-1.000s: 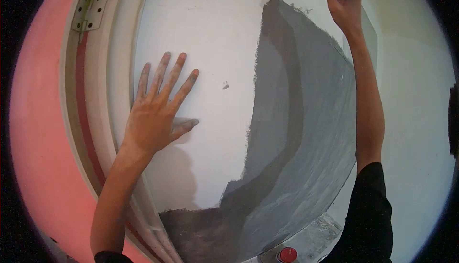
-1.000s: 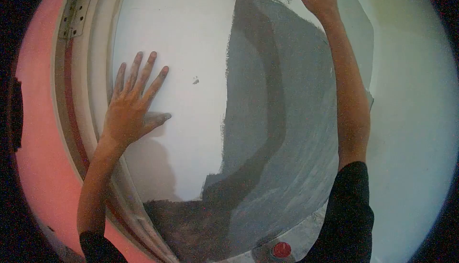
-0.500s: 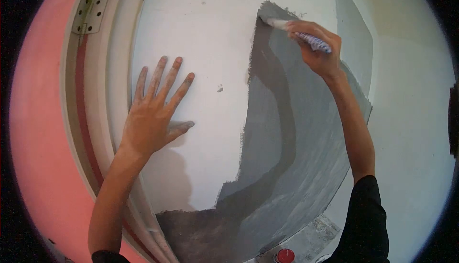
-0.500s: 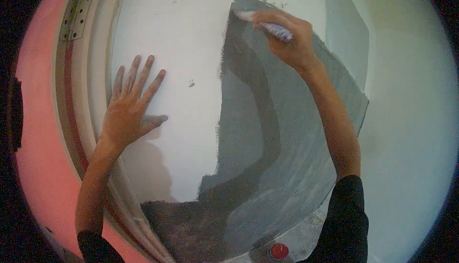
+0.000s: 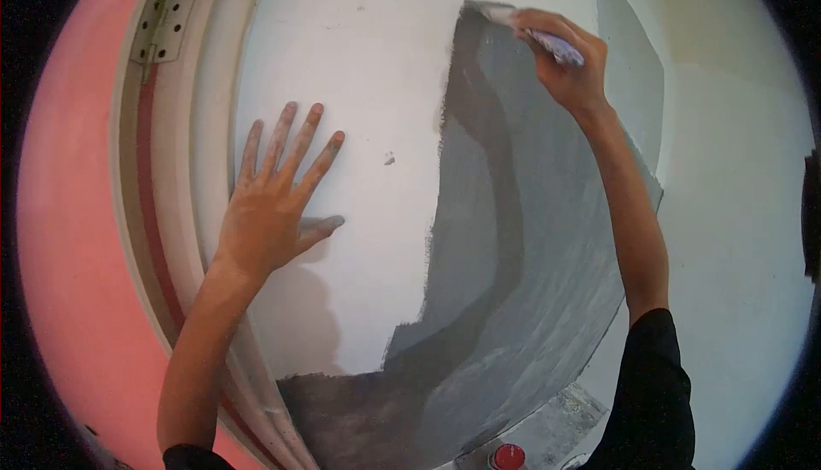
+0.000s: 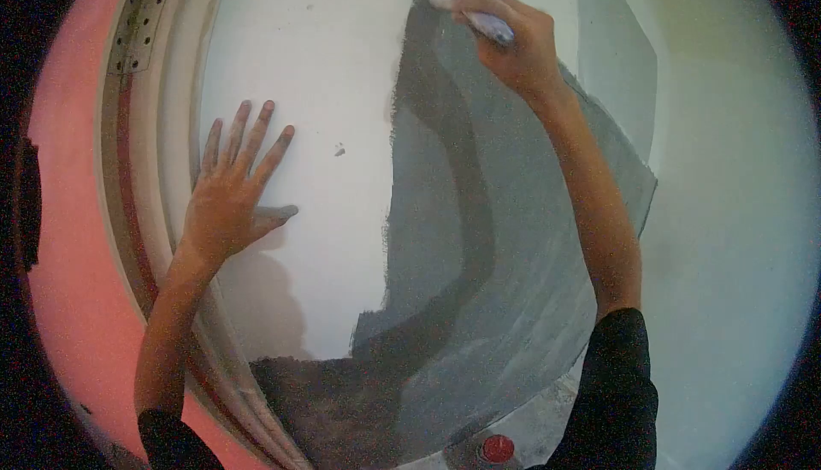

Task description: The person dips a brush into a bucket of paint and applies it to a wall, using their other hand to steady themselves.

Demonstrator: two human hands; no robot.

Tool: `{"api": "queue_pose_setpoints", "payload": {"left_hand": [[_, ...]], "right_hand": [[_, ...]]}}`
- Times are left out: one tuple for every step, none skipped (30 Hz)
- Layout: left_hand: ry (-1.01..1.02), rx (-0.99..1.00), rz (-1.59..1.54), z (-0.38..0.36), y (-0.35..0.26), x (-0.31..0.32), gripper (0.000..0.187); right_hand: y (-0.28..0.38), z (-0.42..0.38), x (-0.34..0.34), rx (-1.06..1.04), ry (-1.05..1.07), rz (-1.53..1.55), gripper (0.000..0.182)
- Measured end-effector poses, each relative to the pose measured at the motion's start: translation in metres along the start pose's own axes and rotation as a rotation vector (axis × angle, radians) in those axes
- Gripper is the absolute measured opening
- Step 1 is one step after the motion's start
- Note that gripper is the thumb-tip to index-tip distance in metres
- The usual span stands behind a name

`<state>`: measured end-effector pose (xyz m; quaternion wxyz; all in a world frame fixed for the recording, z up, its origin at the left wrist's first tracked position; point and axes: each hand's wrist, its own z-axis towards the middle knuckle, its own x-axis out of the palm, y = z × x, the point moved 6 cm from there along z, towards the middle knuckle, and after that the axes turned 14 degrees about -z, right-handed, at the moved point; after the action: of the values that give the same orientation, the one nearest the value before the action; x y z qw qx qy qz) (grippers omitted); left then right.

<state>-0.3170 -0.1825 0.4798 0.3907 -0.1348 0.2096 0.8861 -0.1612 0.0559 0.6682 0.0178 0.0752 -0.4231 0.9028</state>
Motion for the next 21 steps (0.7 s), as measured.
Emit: {"api": "queue_pose_setpoints", "payload": {"left_hand": [[0.002, 0.000, 0.001, 0.001, 0.000, 0.001, 0.111], [0.006, -0.001, 0.003, 0.001, -0.001, 0.001, 0.111], [0.009, -0.003, 0.006, 0.001, 0.000, 0.000, 0.111], [0.010, 0.006, 0.008, 0.001, -0.001, 0.000, 0.111], [0.009, 0.011, 0.012, 0.001, -0.002, -0.001, 0.111], [0.006, 0.014, 0.016, 0.000, -0.001, -0.002, 0.112], [0.000, 0.017, 0.017, -0.001, 0.000, -0.002, 0.112], [-0.005, 0.020, 0.017, -0.002, 0.001, -0.001, 0.112], [-0.010, 0.027, 0.015, -0.001, 0.000, 0.000, 0.112], [-0.003, 0.019, 0.018, 0.000, -0.001, 0.000, 0.112], [0.005, 0.016, 0.019, 0.000, -0.002, -0.002, 0.112], [0.014, 0.014, 0.020, 0.001, -0.003, -0.003, 0.112], [0.024, 0.007, 0.021, 0.002, -0.004, -0.003, 0.111], [0.034, -0.001, 0.023, 0.002, -0.003, -0.003, 0.110], [0.044, -0.012, 0.027, 0.002, -0.003, -0.002, 0.110], [0.047, -0.006, 0.021, 0.003, -0.004, -0.002, 0.109], [0.048, -0.004, 0.019, 0.003, -0.004, -0.002, 0.108], [0.048, -0.006, 0.020, 0.002, -0.004, -0.003, 0.108], [0.043, -0.001, 0.027, 0.001, -0.003, -0.003, 0.107], [0.037, 0.003, 0.032, 0.001, -0.002, -0.002, 0.107], [0.031, 0.009, 0.034, 0.001, -0.002, -0.001, 0.107]], "right_hand": [[-0.002, 0.007, 0.005, -0.014, 0.006, -0.031, 0.029], [-0.002, 0.010, 0.008, -0.026, 0.011, -0.061, 0.028], [0.002, 0.008, 0.011, -0.031, 0.084, -0.040, 0.028], [0.008, 0.004, 0.014, -0.037, 0.153, -0.017, 0.028], [0.014, 0.002, 0.018, -0.046, 0.221, 0.008, 0.028], [0.012, -0.002, 0.015, -0.032, 0.175, 0.076, 0.034], [0.007, -0.002, 0.010, -0.019, 0.141, 0.103, 0.033], [0.000, -0.002, 0.004, -0.006, 0.108, 0.130, 0.032], [-0.003, 0.001, -0.001, 0.009, 0.077, 0.155, 0.031], [-0.006, 0.003, -0.003, 0.023, 0.040, 0.125, 0.029], [-0.009, 0.007, -0.004, 0.041, 0.006, 0.092, 0.028], [-0.011, 0.009, -0.005, 0.060, -0.029, 0.057, 0.027], [-0.012, 0.007, 0.002, 0.045, 0.007, 0.063, 0.026], [-0.014, 0.002, 0.011, 0.030, 0.042, 0.071, 0.024], [-0.012, 0.000, 0.016, 0.013, 0.076, 0.081, 0.023], [-0.005, -0.007, 0.017, -0.048, 0.145, 0.035, 0.021], [-0.003, -0.013, 0.012, -0.004, 0.173, 0.084, 0.020], [-0.004, -0.019, 0.005, 0.036, 0.198, 0.136, 0.019], [-0.006, -0.023, 0.001, 0.076, 0.224, 0.189, 0.017], [-0.012, -0.024, -0.004, 0.175, 0.223, 0.301, 0.015], [-0.020, -0.026, -0.008, 0.274, 0.226, 0.411, 0.013]]}}
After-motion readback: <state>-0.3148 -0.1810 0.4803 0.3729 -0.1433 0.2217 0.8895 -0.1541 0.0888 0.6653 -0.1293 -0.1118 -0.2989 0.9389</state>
